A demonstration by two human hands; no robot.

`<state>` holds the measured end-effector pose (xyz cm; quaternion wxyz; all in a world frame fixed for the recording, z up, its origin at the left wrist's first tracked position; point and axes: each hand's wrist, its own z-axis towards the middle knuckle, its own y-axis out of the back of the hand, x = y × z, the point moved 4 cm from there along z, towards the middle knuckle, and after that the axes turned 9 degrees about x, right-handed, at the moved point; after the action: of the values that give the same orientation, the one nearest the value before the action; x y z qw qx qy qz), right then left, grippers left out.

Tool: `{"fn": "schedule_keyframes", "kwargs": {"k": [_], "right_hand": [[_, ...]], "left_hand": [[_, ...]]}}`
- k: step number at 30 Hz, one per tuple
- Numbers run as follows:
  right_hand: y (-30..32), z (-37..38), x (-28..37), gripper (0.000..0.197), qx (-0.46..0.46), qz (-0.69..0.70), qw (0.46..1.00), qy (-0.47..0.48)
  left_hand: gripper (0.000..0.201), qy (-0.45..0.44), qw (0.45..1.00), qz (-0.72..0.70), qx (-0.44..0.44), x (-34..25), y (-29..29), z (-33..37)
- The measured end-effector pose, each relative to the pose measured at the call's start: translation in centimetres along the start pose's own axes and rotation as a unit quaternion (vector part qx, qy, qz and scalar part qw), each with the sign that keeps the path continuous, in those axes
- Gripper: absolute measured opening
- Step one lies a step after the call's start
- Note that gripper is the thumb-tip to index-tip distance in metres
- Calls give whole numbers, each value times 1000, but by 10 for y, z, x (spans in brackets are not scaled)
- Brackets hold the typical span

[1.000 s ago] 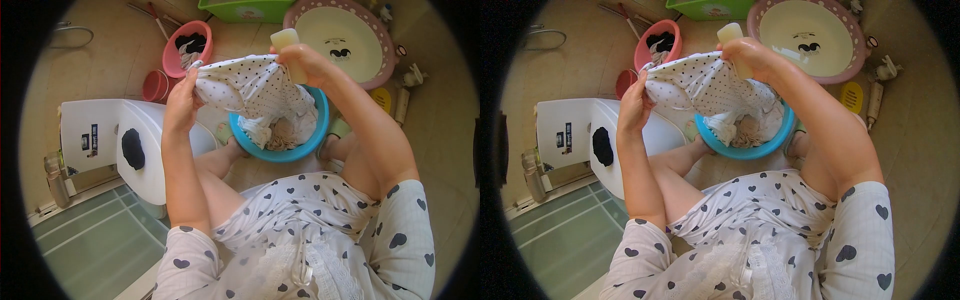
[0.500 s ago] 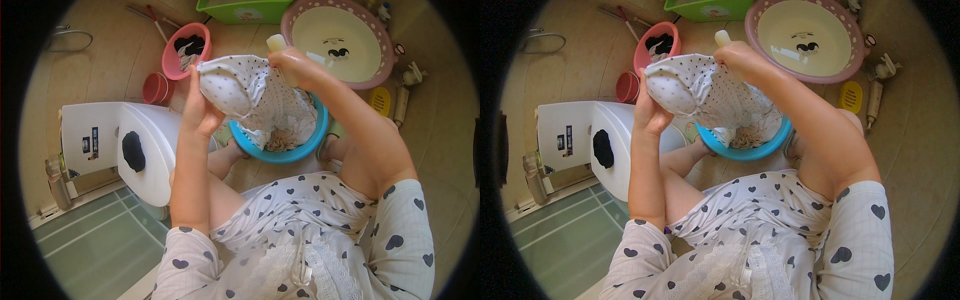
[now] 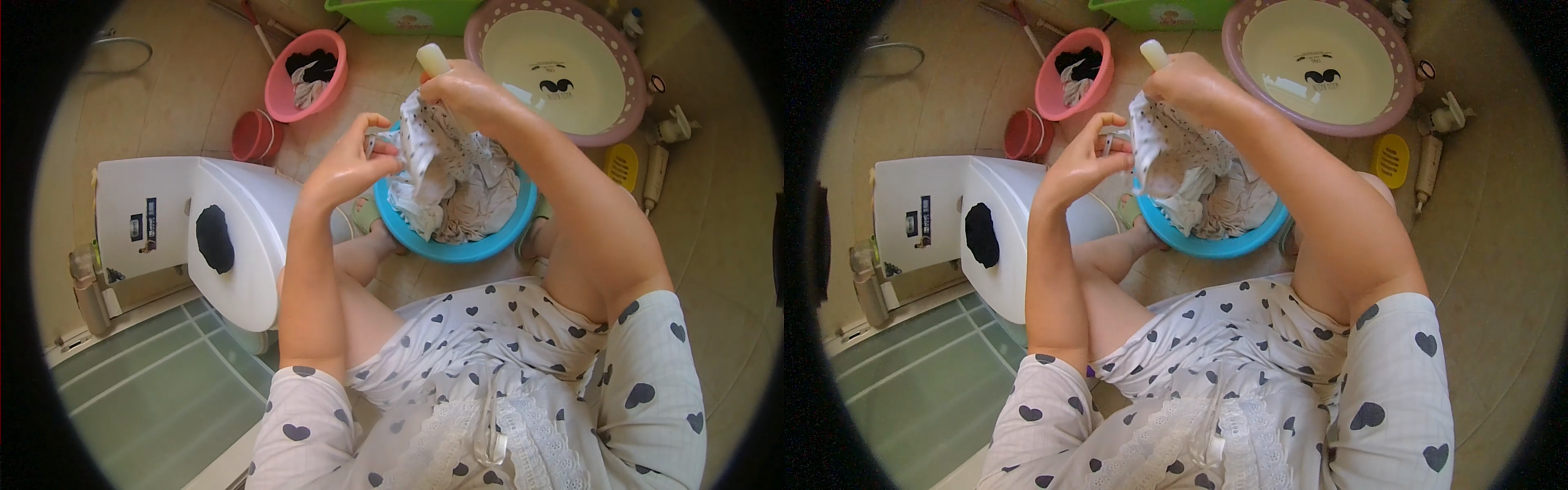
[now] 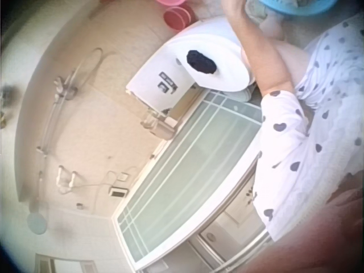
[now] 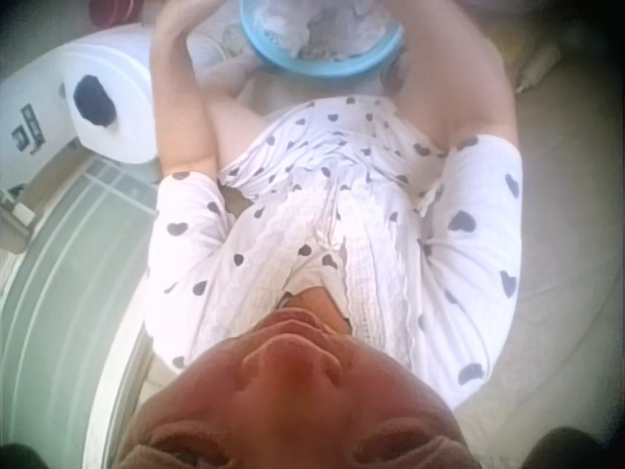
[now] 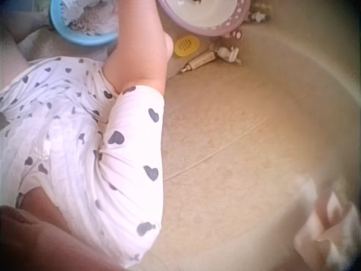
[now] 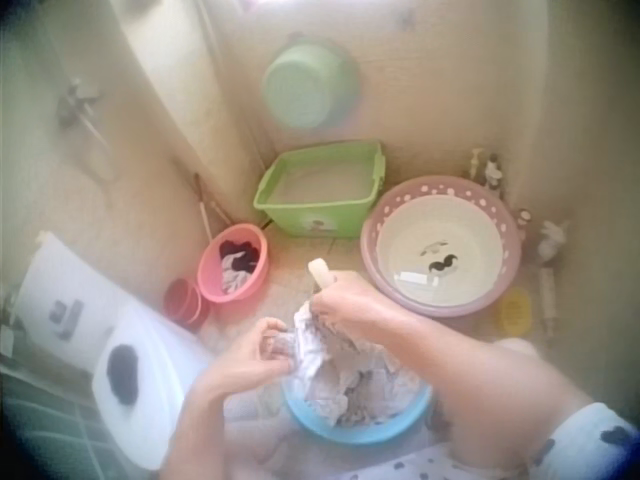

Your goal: The person washes laundry by hand, applying a bar of soap to clothes and scrubbing them over a basin.

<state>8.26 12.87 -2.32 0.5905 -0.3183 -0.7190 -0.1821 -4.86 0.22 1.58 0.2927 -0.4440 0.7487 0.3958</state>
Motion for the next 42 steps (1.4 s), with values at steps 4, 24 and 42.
{"fn": "schedule_keyframes", "kwargs": {"k": [4, 24, 42], "right_hand": [[-1, 0, 9, 16, 97, -31, 995, 4], [-5, -20, 25, 27, 277, 222, 935, 20], [28, -6, -10, 28, 82, -160, 980, -88]], "left_hand": [[80, -129, 950, 283, 15, -7, -3, -3], [41, -78, 990, 114, -26, 21, -30, 27], [34, -236, 854, -452, -101, -17, 25, -11]]}}
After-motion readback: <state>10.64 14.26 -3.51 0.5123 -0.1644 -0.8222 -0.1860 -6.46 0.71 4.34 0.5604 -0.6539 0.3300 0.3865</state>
